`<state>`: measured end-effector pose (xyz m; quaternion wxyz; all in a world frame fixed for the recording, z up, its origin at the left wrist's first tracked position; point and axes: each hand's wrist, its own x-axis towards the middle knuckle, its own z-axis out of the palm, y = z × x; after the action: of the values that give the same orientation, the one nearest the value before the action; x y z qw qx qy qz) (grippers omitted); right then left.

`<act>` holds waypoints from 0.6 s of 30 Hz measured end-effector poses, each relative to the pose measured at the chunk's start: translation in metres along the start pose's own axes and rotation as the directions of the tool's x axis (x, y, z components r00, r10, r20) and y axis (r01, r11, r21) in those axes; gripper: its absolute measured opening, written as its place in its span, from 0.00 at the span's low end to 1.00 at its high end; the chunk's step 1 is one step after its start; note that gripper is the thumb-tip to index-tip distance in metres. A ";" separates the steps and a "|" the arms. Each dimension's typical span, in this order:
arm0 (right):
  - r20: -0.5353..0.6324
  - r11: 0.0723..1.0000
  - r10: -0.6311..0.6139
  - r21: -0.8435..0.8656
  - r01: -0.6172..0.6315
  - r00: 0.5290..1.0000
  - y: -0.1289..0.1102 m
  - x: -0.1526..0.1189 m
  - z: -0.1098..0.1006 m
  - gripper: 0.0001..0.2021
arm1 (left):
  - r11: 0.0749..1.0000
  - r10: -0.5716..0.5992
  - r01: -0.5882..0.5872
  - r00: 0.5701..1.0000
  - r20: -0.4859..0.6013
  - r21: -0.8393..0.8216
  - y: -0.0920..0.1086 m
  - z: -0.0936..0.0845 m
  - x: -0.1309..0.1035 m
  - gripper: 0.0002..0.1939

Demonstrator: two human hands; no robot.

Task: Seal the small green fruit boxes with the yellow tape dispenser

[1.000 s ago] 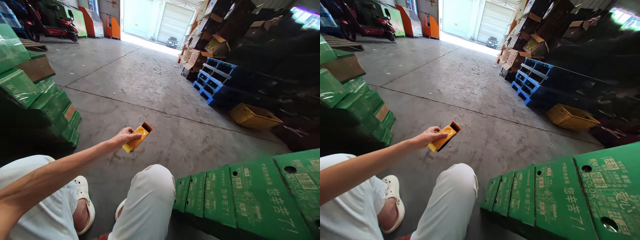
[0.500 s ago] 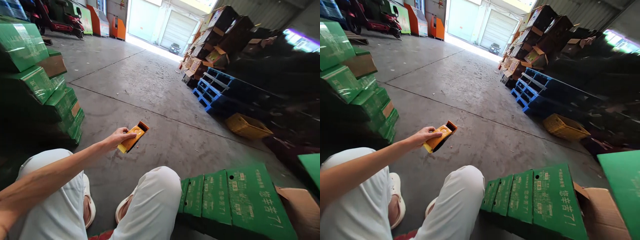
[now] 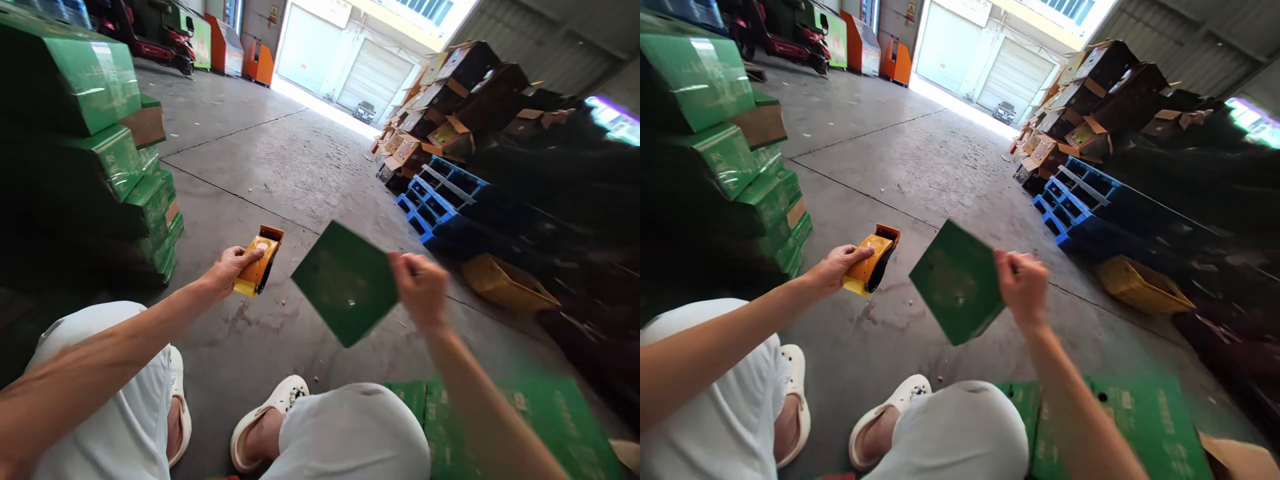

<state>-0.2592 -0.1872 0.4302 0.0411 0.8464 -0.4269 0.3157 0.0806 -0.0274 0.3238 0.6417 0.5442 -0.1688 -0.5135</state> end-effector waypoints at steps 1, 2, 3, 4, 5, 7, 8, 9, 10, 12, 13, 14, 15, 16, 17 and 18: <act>0.038 0.998 -0.026 0.059 0.023 0.999 -0.008 0.003 0.031 0.30 | 1.000 0.010 -0.010 0.999 -0.030 -0.007 0.003 -0.007 0.001 0.39; 0.090 0.991 -0.056 0.130 0.044 0.994 -0.016 0.003 0.064 0.32 | 1.000 0.018 -0.019 0.998 -0.056 -0.009 0.006 -0.014 0.002 0.38; 0.150 0.975 -0.094 0.214 0.061 0.984 -0.024 -0.001 0.097 0.32 | 1.000 0.023 -0.024 0.997 -0.075 -0.005 0.008 -0.021 0.003 0.38; 0.220 0.960 -0.137 0.272 0.074 0.966 -0.029 -0.008 0.129 0.32 | 1.000 0.025 -0.024 0.996 -0.090 0.005 0.010 -0.028 0.004 0.37; 0.283 0.944 -0.190 0.314 0.096 0.940 -0.033 -0.019 0.158 0.32 | 1.000 0.020 -0.018 0.994 -0.103 0.021 0.011 -0.034 0.004 0.37; 0.386 0.909 -0.317 0.386 0.160 0.866 -0.031 -0.052 0.204 0.32 | 0.998 -0.003 0.010 0.992 -0.127 0.056 0.010 -0.045 0.004 0.36; 0.407 0.898 -0.354 0.398 0.186 0.842 -0.027 -0.074 0.221 0.31 | 0.997 -0.023 0.034 0.990 -0.142 0.071 0.008 -0.048 0.005 0.35; 0.422 0.890 -0.390 0.401 0.217 0.818 -0.021 -0.099 0.235 0.30 | 0.995 -0.047 0.061 0.986 -0.160 0.082 0.006 -0.051 0.005 0.35; 0.423 0.877 -0.428 0.408 0.254 0.799 -0.013 -0.125 0.245 0.29 | 0.992 -0.072 0.089 0.981 -0.178 0.089 0.002 -0.052 0.006 0.35; 0.405 0.808 -0.552 0.478 0.346 0.730 0.000 -0.178 0.258 0.27 | 0.984 -0.123 0.144 0.974 -0.190 0.100 -0.009 -0.051 0.008 0.34; 0.406 0.800 -0.561 0.487 0.349 0.721 0.005 -0.200 0.260 0.25 | 0.979 -0.147 0.170 0.971 -0.190 0.109 -0.015 -0.049 0.010 0.34; 0.410 0.812 -0.543 0.479 0.333 0.733 0.009 -0.218 0.261 0.23 | 0.974 -0.168 0.192 0.968 -0.185 0.121 -0.022 -0.046 0.011 0.34; 0.421 0.820 -0.523 0.487 0.302 0.742 0.012 -0.230 0.259 0.21 | 0.968 -0.188 0.213 0.966 -0.178 0.136 -0.029 -0.042 0.013 0.33; 0.432 0.819 -0.501 0.517 0.249 0.750 0.012 -0.236 0.256 0.18 | 0.960 -0.206 0.232 0.964 -0.171 0.156 -0.037 -0.037 0.015 0.33; 0.443 0.818 -0.463 0.547 0.179 0.768 0.012 -0.235 0.252 0.15 | 0.952 -0.220 0.249 0.962 -0.164 0.178 -0.044 -0.032 0.016 0.32; 0.457 0.809 -0.416 0.580 0.091 0.786 0.010 -0.230 0.246 0.12 | 0.944 -0.231 0.259 0.961 -0.153 0.202 -0.051 -0.027 0.017 0.32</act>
<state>-0.2439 -0.1167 0.1010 -0.2778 0.9296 -0.1926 0.1469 0.0842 -0.0213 0.2636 0.5180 0.6602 -0.1142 -0.5317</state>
